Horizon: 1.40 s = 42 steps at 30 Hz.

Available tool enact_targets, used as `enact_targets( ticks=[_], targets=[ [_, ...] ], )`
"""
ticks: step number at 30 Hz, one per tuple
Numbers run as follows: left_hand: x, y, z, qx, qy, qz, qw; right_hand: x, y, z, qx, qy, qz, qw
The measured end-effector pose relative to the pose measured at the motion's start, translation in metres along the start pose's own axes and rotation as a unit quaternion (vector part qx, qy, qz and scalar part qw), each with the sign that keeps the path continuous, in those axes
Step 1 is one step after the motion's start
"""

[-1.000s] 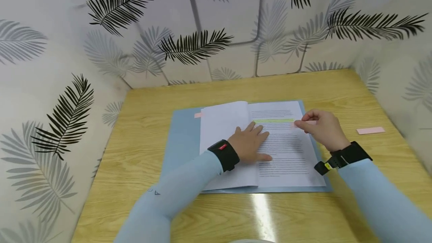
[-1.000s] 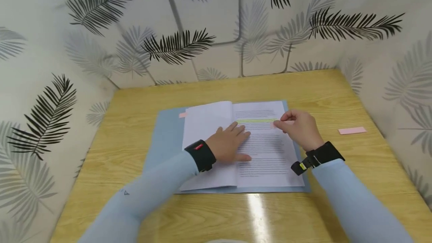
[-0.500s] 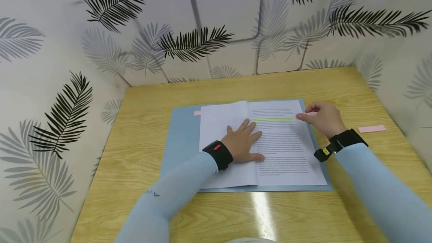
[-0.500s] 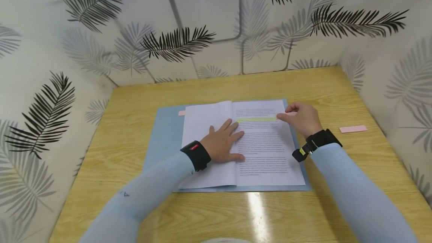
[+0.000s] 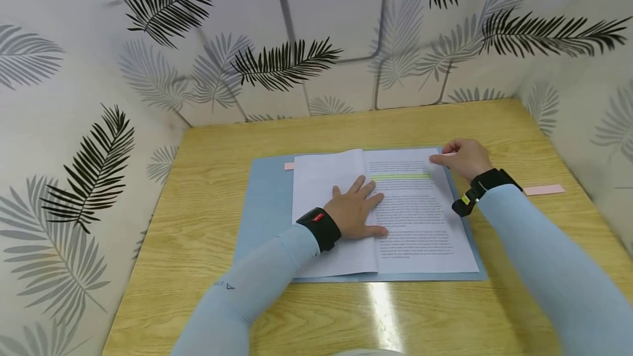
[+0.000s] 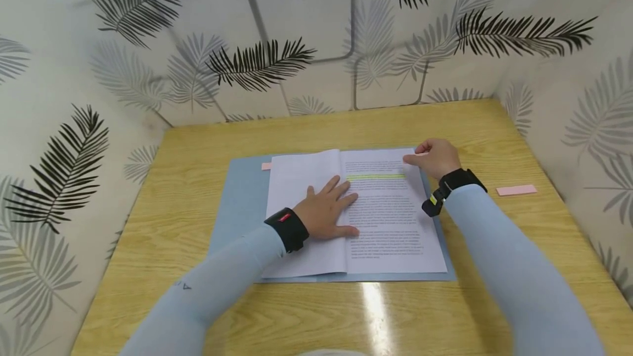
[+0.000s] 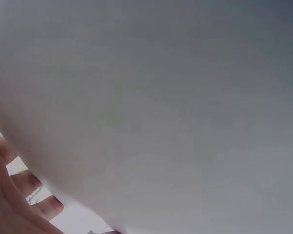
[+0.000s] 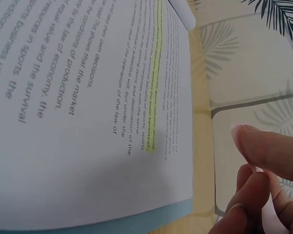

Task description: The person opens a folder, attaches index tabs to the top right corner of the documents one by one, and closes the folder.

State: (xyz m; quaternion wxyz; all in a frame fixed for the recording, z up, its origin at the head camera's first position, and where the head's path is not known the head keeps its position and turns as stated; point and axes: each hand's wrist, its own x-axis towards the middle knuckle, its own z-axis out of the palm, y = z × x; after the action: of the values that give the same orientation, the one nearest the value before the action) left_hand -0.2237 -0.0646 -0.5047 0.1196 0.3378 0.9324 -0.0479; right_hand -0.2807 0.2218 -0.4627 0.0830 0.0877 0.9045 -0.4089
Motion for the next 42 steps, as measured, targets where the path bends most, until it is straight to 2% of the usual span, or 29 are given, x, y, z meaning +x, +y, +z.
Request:
enact_targets(
  ticks=[9,17,27,33,42],
  targets=[
    [-0.005,0.004,-0.008,0.004,-0.007,0.007,0.9999,0.027,0.012,0.009,-0.012,-0.021,0.044,0.999],
    [-0.011,0.007,-0.004,0.0,-0.016,0.001,0.9999,0.035,0.01,0.021,-0.039,-0.041,0.041,0.998],
    [-0.013,0.009,-0.01,0.013,-0.008,0.008,0.9999,0.042,0.01,0.028,-0.067,-0.021,0.039,0.997],
    [-0.012,0.007,-0.013,0.016,-0.012,0.004,0.9998,0.045,0.008,0.031,-0.072,-0.012,0.031,0.997],
    [-0.012,0.005,-0.016,0.023,-0.013,0.005,0.9996,0.051,0.007,0.034,-0.069,-0.004,0.044,0.997]
  ],
)
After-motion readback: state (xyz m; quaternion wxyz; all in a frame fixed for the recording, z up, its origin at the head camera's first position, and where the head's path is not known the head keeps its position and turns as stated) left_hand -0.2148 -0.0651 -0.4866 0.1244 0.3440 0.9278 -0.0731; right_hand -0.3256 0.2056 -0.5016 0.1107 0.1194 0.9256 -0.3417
